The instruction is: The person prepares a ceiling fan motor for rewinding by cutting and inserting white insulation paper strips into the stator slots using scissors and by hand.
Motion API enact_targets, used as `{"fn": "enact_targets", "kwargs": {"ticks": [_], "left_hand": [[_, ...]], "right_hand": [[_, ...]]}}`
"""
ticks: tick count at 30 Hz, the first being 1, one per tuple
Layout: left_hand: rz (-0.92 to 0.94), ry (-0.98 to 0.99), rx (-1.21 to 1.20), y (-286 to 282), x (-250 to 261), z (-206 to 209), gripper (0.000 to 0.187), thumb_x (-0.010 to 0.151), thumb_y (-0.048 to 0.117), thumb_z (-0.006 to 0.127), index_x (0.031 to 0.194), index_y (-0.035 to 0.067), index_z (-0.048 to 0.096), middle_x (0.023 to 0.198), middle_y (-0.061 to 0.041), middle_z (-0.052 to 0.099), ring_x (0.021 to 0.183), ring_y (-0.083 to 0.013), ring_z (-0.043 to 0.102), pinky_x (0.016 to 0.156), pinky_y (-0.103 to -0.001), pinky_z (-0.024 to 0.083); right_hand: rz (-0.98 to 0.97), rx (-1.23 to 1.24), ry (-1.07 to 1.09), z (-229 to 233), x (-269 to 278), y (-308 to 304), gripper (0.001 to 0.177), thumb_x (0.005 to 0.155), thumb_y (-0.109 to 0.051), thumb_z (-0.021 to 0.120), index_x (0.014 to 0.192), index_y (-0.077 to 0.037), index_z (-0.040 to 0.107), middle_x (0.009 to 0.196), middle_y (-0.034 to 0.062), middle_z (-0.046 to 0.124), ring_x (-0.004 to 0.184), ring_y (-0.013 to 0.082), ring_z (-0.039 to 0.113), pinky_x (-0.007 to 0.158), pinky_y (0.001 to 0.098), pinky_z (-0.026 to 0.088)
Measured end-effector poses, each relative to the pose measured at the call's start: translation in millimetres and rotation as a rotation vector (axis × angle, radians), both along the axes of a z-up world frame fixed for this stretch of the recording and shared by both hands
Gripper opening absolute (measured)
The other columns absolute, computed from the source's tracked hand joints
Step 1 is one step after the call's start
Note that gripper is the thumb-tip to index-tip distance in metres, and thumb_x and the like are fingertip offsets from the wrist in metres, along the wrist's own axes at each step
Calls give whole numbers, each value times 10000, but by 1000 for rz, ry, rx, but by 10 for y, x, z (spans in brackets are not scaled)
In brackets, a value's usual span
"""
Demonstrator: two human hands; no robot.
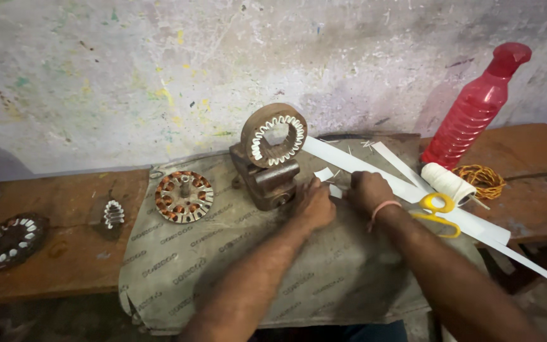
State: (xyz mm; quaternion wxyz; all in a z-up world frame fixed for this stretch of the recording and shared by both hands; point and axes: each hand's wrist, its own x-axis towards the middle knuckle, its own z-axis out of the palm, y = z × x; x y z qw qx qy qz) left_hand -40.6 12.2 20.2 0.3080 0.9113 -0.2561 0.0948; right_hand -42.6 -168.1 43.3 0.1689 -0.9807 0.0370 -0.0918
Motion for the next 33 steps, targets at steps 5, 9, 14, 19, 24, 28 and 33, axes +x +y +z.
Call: {"fn": "enact_targets", "kwargs": {"ticks": [5,9,14,19,24,28,33], "left_hand": [[-49,-25,173,36,35,-85,323,853,159,614,1119,10,719,1384,-213,539,1274,-423,498,1125,-537,389],[-45,65,133,48,-14,-14,354,876,159,604,1187,4,672,1438,-183,468,1331,-438,424,1089,-559,383],[-61,85,214,46,-1,8,411,892,182,644,1258,-3,628,1489,-183,413,1375,-457,379,1138,-563,355],[-71,99,222,37,12,13,438,878,178,625,1277,-5,611,1496,-178,407,1370,-462,384,1114,-554,367],[-61,62,266,55,-15,24,367,894,174,598,1196,-27,652,1461,-176,458,1344,-429,443,1129,-543,380],[-72,41,217,58,-20,30,359,872,169,613,1163,-35,662,1409,-184,479,1309,-432,452,1104,-543,394],[-54,81,189,43,-50,-47,331,856,152,599,1121,-25,689,1403,-190,477,1310,-421,440,1091,-553,381]], "right_hand": [[117,138,-46,-205,310,-160,254,777,-286,780,914,-72,774,902,203,751,883,391,728,819,457,579],[183,73,-9,-197,335,-121,210,759,-258,746,890,-100,791,900,172,760,877,375,734,825,456,576],[170,65,69,-31,227,-15,217,783,-278,737,894,-97,780,907,191,754,882,383,729,832,462,571],[92,-11,76,4,176,111,196,797,-262,716,910,-108,757,925,190,737,908,410,701,829,505,557],[9,19,30,-24,92,160,183,842,-231,649,939,-124,761,935,199,742,924,419,707,835,512,560],[2,-55,34,-18,104,171,225,859,-248,642,986,-100,754,981,226,731,960,430,700,839,517,559],[12,-13,-1,37,65,163,237,845,-236,657,1008,-92,755,996,229,734,979,431,696,861,510,553]]}}
